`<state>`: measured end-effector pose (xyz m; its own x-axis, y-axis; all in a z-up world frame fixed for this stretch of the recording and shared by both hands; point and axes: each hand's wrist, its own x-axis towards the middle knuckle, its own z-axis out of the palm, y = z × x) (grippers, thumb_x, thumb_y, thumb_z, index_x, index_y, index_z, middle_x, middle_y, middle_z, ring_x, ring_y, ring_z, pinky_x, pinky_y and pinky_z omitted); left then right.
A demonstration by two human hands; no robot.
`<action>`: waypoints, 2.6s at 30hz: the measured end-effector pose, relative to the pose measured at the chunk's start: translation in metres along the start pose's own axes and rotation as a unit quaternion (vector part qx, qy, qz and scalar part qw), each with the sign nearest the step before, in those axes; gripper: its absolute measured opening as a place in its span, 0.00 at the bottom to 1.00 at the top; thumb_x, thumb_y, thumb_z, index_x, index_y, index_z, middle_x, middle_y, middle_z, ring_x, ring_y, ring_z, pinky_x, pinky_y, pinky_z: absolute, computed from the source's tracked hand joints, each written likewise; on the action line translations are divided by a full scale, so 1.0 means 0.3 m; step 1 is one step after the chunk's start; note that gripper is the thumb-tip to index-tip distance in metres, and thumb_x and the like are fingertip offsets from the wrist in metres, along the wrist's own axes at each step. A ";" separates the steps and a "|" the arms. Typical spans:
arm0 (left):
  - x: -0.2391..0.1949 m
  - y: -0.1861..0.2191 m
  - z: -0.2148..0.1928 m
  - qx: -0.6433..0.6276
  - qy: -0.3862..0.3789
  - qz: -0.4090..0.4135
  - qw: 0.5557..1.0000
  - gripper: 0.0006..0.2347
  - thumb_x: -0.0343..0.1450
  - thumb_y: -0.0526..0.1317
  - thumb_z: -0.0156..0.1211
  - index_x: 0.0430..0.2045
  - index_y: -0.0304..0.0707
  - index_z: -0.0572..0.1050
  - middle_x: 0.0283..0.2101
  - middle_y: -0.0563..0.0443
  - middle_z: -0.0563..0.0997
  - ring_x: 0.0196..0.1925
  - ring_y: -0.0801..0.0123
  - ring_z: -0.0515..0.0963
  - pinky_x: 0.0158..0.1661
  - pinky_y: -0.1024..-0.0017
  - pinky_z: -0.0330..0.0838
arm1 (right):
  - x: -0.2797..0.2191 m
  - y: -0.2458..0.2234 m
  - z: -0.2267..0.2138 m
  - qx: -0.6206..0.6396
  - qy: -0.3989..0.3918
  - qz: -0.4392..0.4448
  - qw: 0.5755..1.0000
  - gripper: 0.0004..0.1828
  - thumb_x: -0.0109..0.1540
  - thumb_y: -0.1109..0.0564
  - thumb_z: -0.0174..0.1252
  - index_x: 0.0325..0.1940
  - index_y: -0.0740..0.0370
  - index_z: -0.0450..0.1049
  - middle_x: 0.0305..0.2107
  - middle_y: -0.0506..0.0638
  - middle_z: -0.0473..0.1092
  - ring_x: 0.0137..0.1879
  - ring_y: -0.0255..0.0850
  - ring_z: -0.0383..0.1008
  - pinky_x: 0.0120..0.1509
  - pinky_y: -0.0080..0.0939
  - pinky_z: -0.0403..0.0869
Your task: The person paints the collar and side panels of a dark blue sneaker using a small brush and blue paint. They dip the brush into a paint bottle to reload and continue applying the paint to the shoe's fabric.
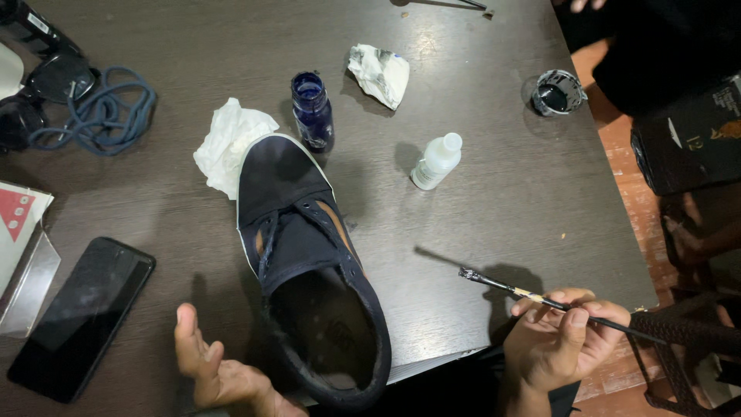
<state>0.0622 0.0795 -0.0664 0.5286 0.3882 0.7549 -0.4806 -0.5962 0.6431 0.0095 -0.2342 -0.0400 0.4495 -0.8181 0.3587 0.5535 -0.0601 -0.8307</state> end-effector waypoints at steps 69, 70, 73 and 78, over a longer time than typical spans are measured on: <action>0.096 0.120 -0.010 -0.011 -0.106 0.034 0.994 0.42 0.67 0.76 0.41 0.55 0.31 0.57 0.71 0.10 0.56 0.79 0.24 0.59 0.82 0.35 0.54 | -0.006 -0.001 -0.004 0.014 0.002 0.027 1.000 0.10 0.74 0.52 0.60 0.54 0.48 0.64 0.39 0.47 0.71 0.42 0.34 0.75 0.31 0.44 0.79; 0.095 0.119 -0.009 -0.019 -0.100 0.031 0.994 0.42 0.66 0.76 0.42 0.54 0.31 0.57 0.71 0.09 0.57 0.79 0.24 0.59 0.82 0.35 0.54 | -0.005 0.001 -0.005 0.009 0.006 0.027 1.000 0.11 0.74 0.51 0.60 0.53 0.48 0.64 0.38 0.47 0.70 0.41 0.35 0.74 0.30 0.44 0.78; 0.097 0.122 -0.013 -0.025 -0.102 0.027 0.994 0.42 0.65 0.75 0.44 0.54 0.30 0.57 0.71 0.08 0.55 0.79 0.22 0.57 0.81 0.33 0.53 | -0.005 0.003 -0.006 0.009 0.003 0.024 1.000 0.10 0.74 0.51 0.60 0.53 0.48 0.64 0.38 0.48 0.70 0.39 0.36 0.74 0.30 0.45 0.77; 0.092 0.105 -0.014 -0.013 -0.097 0.046 0.994 0.41 0.67 0.74 0.42 0.53 0.28 0.57 0.67 0.02 0.58 0.76 0.18 0.59 0.79 0.32 0.53 | 0.000 0.019 -0.013 0.032 -0.008 0.006 0.999 0.10 0.75 0.54 0.59 0.54 0.50 0.64 0.38 0.50 0.73 0.41 0.38 0.76 0.30 0.45 0.77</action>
<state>0.0587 0.0743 -0.0247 0.6055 0.1884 0.7732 -0.5502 -0.6029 0.5778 0.0099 -0.2369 -0.0464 0.4673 -0.8094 0.3555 0.5916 -0.0125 -0.8062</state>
